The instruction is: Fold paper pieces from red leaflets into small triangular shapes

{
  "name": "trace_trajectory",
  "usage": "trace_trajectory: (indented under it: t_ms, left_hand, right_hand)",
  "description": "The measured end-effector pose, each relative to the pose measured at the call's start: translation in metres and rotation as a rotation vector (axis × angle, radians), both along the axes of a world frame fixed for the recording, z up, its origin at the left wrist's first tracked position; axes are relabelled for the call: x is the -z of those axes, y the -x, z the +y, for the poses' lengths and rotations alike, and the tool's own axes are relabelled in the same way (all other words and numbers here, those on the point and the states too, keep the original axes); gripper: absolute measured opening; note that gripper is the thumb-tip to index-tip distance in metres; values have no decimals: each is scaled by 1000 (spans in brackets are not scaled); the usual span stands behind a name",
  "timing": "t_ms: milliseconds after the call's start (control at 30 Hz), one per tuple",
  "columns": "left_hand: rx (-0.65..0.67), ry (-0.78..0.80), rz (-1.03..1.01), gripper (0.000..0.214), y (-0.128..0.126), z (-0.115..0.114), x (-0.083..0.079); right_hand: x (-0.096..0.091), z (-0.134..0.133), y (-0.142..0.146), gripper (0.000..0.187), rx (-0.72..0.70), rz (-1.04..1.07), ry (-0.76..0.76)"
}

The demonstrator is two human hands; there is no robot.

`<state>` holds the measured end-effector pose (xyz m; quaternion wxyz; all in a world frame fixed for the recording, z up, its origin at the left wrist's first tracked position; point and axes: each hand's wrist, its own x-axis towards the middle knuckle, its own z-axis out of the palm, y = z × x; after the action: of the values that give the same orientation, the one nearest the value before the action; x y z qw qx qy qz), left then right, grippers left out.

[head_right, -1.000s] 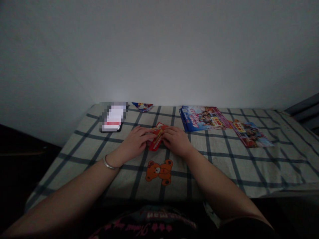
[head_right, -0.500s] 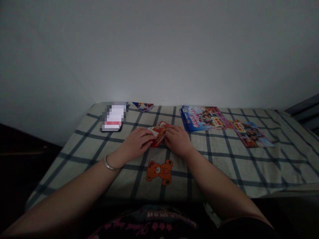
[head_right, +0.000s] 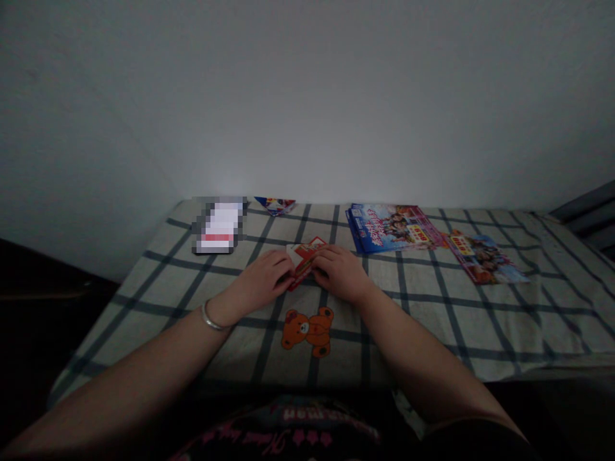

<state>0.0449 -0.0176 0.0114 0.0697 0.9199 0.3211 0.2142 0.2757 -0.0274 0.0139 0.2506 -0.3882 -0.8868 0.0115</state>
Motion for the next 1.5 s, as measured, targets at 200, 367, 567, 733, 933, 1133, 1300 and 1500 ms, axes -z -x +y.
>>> trace_trajectory:
  t_ms: [200, 367, 567, 733, 933, 1133, 1300, 1500]
  left_hand:
    - [59, -15, 46, 12, 0, 0, -5]
    - [33, -9, 90, 24, 2, -5, -12]
    - [-9, -46, 183, 37, -1, -12, -17]
    - [-31, -98, 221, 27, -4, -11, -13]
    - [-39, -109, 240, 23, -4, -12, -16]
    - [-49, -102, 262, 24, -5, -13, -18]
    - [-45, -88, 282, 29, -5, -14, -20]
    - [-49, -95, 297, 27, -6, -14, -22]
  right_hand:
    - [0, 0, 0, 10, 8, -10, 4]
    - [0, 0, -1, 9, -8, -12, 6]
    - [0, 0, -2, 9, -2, -9, 25]
    - [0, 1, -2, 8, -16, -11, 14]
    - [-1, 0, 0, 9, -38, -23, 10]
    - [-3, -1, -1, 9, -64, -23, 28]
    - [-6, -1, -3, 10, -81, -42, 39]
    - [-4, -1, -3, 10, -95, -10, 53]
